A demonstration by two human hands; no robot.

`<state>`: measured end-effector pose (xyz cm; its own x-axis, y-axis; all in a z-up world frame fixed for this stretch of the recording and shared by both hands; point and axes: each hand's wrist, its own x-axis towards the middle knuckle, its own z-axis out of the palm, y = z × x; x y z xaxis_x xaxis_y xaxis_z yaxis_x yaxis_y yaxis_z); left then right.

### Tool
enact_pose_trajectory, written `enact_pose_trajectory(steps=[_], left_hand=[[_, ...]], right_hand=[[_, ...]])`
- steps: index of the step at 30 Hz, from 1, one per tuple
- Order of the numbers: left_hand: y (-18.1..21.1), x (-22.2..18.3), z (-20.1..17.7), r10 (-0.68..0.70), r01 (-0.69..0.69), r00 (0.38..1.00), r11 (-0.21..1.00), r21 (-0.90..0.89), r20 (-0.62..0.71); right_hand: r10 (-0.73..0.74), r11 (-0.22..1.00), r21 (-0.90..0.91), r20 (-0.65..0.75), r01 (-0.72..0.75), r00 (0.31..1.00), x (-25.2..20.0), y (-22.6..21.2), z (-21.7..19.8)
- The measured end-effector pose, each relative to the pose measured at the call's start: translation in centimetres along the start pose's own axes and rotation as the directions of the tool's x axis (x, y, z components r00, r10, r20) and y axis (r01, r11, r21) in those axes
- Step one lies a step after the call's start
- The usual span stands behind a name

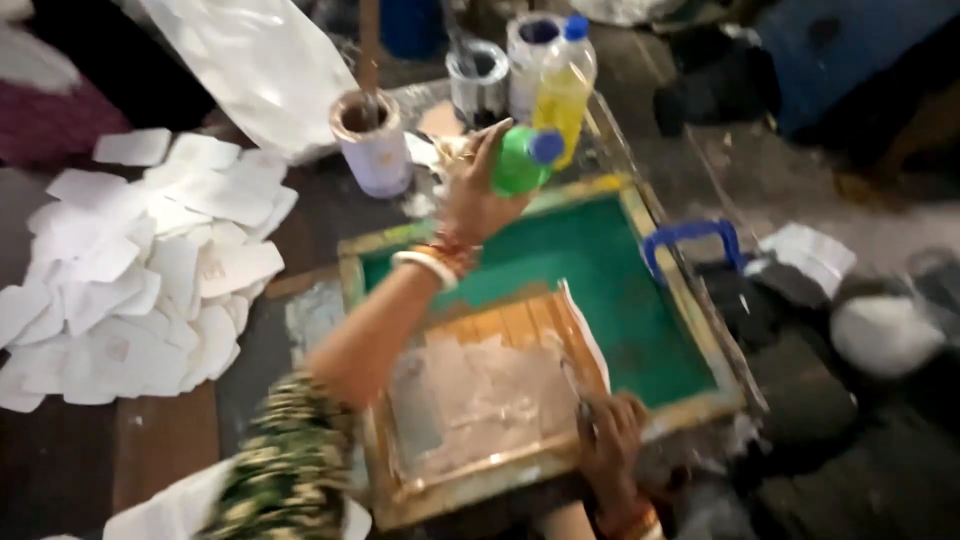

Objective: Screen printing logos onto small white fabric pieces.

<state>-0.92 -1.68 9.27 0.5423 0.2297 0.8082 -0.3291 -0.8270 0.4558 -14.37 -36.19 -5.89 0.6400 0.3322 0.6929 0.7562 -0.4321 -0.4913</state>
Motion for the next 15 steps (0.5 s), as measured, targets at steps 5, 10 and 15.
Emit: enact_pose_trajectory(steps=[5,10,15], left_hand=[[4.9,-4.1,-10.1,0.318,-0.516,0.754,0.829,0.218,0.575],[5.0,-10.4,-15.1,0.363,-0.735,0.61,0.593,0.33,0.705],[6.9,-11.6,-17.1,0.309,-0.84,0.489,0.419,0.345,0.816]], right_hand=[[0.007,1.0,-0.005,-0.013,-0.007,1.0,0.0,0.1,-0.4],[0.01,1.0,0.015,0.008,-0.01,1.0,-0.2,-0.8,-0.7],[0.011,1.0,0.021,0.005,-0.011,1.0,0.9,-1.8,-1.4]])
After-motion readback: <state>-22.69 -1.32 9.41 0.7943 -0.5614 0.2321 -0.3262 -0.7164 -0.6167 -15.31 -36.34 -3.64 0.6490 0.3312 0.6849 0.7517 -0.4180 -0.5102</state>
